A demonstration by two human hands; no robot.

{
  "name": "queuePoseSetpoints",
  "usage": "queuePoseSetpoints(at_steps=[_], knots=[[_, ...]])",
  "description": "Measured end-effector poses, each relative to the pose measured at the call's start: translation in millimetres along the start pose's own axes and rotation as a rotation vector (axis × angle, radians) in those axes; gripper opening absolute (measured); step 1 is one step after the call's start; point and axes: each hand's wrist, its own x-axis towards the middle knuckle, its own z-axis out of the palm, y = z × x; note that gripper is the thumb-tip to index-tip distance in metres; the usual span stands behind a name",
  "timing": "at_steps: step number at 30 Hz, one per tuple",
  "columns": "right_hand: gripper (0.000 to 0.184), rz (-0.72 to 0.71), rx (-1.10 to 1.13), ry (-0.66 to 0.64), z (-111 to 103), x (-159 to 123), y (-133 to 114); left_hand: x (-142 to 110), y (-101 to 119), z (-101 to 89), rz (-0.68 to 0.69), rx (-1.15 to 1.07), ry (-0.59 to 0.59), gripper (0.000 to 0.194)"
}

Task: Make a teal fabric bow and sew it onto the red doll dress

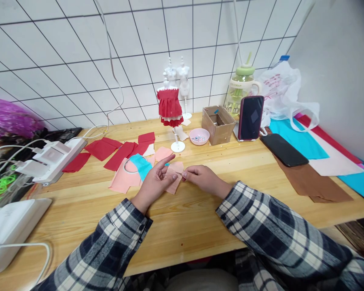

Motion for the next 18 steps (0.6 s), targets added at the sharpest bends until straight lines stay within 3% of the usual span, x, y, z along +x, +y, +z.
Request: queuePoseSetpoints(at_steps=[18], knots=[[0.031, -0.002, 0.084, -0.015, 3.2, 1.7, 0.3, 0.3, -0.9, -0.2, 0.006, 0.055, 0.016, 0.076]])
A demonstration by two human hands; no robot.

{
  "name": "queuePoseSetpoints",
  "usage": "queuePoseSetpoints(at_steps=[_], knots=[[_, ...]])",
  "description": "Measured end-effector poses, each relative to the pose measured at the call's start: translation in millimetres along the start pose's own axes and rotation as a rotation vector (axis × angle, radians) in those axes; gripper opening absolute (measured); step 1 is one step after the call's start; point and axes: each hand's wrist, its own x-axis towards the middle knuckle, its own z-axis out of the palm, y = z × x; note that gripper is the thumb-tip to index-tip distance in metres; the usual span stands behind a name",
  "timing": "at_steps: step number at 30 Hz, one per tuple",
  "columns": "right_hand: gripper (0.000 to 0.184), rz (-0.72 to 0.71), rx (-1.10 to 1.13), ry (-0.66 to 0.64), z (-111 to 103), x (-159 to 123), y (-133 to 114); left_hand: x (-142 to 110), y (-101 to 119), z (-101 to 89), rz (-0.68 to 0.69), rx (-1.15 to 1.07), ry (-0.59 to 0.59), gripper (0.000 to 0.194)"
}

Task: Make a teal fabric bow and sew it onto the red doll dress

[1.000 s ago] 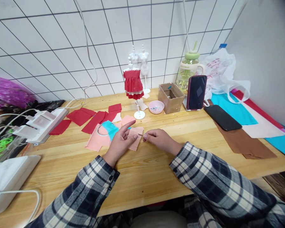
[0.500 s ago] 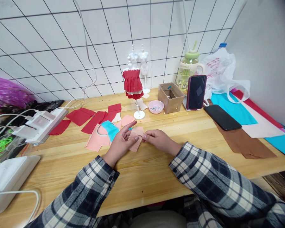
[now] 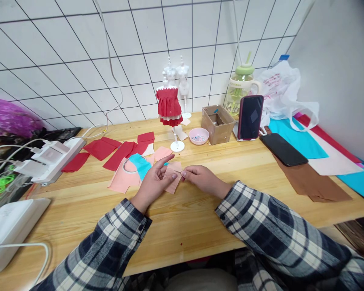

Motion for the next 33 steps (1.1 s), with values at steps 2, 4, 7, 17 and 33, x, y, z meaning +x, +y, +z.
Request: queuePoseSetpoints(at_steps=[2, 4, 7, 17, 33], knots=[[0.031, -0.004, -0.003, 0.003, 0.1, -0.3, -0.7, 0.1, -0.3, -0.4, 0.015, 0.015, 0.005, 0.076], [0.03, -0.011, -0.011, 0.006, 0.1, -0.7, -1.2, 0.0, -0.4, -0.5, 0.029, 0.021, 0.013, 0.077], [0.03, -0.016, -0.024, 0.01, -0.3, -0.9, -1.5, -0.5, -0.2, -0.4, 0.028, 0.009, 0.018, 0.076], [0.034, -0.026, -0.042, -0.014, 0.4, -0.3, 1.0, -0.6, -0.5, 0.4, 0.022, 0.02, 0.022, 0.067], [0.034, -0.016, -0.046, -0.007, -1.3, -1.9, 0.8, -2.1, 2.5, -0.4, 0.06, 0.126, 0.041, 0.046]])
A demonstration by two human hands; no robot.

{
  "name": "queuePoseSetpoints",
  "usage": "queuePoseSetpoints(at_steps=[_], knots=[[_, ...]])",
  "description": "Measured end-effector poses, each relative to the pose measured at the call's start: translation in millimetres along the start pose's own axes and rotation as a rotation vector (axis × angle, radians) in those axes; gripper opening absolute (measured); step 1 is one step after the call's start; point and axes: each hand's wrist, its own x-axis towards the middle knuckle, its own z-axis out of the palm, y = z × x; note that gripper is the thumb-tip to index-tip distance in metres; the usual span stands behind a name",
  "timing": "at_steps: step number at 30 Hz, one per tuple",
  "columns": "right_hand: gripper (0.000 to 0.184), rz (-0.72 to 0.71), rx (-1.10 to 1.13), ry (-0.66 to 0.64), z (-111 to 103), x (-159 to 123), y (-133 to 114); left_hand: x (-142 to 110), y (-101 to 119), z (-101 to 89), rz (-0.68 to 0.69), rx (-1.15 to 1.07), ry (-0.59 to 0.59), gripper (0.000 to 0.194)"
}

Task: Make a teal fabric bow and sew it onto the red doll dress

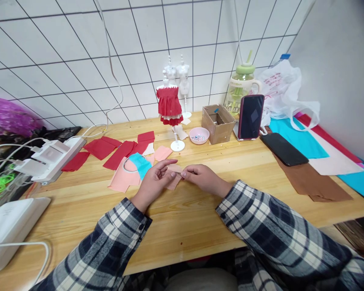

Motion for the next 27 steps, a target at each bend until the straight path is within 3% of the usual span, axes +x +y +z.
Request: queuePoseSetpoints(at_steps=[5, 9, 16, 21, 27], knots=[[0.039, -0.018, -0.005, -0.016, -0.6, 0.0, 1.4, 1.0, -2.1, -2.2, 0.022, 0.148, -0.01, 0.034], [0.041, -0.012, 0.014, -0.04, -1.9, -1.1, -2.5, 1.3, -3.3, -2.8, 0.009, 0.176, -0.026, 0.036], [0.019, 0.11, 0.284, 0.044, 1.5, -3.9, -5.7, 3.7, -8.2, -2.5, 0.025, 0.181, 0.016, 0.034], [0.013, 0.112, 0.389, -0.002, 2.6, -4.1, -8.2, 3.4, -6.9, -1.4, 0.022, 0.169, -0.019, 0.033], [0.015, 0.069, 0.416, 0.017, 1.0, -3.4, -6.0, 0.1, -2.0, -2.3, -0.011, -0.035, -0.028, 0.054]])
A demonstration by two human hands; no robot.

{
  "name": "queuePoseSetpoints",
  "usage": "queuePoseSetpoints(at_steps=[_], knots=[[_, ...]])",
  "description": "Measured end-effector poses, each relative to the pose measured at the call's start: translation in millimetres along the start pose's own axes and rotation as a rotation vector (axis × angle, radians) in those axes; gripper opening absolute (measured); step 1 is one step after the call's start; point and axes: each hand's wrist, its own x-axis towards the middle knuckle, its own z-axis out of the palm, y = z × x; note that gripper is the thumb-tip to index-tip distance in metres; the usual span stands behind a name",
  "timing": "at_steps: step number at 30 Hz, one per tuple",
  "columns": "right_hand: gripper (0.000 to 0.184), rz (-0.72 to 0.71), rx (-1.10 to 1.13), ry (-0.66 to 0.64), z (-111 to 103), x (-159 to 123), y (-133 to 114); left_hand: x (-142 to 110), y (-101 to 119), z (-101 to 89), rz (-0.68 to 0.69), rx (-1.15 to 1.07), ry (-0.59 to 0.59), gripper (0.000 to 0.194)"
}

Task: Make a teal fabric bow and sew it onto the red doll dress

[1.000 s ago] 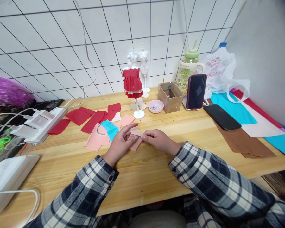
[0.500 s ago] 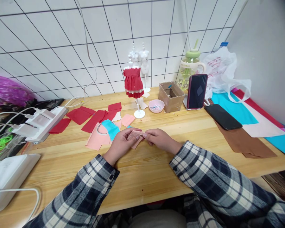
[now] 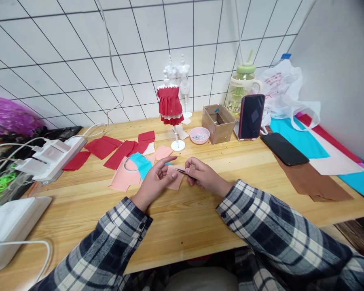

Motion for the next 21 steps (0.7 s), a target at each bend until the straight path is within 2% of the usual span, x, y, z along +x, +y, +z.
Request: queuePoseSetpoints(at_steps=[4, 8, 14, 21], knots=[[0.017, -0.027, -0.003, -0.006, -0.9, 0.6, 0.4, 0.0, -0.5, -3.0, -0.006, -0.074, 0.02, 0.041], [0.021, -0.021, -0.093, -0.01, -1.1, 2.0, 3.6, 0.1, -1.9, -3.1, -0.007, 0.0, 0.035, 0.044], [0.027, -0.042, -0.268, 0.033, -1.9, 2.4, 5.3, -2.7, 0.2, 0.0, 0.066, 0.115, 0.054, 0.043], [0.029, -0.024, -0.32, 0.056, -0.9, 1.2, 1.7, -3.4, -0.6, 0.9, 0.1, 0.27, 0.044, 0.042]])
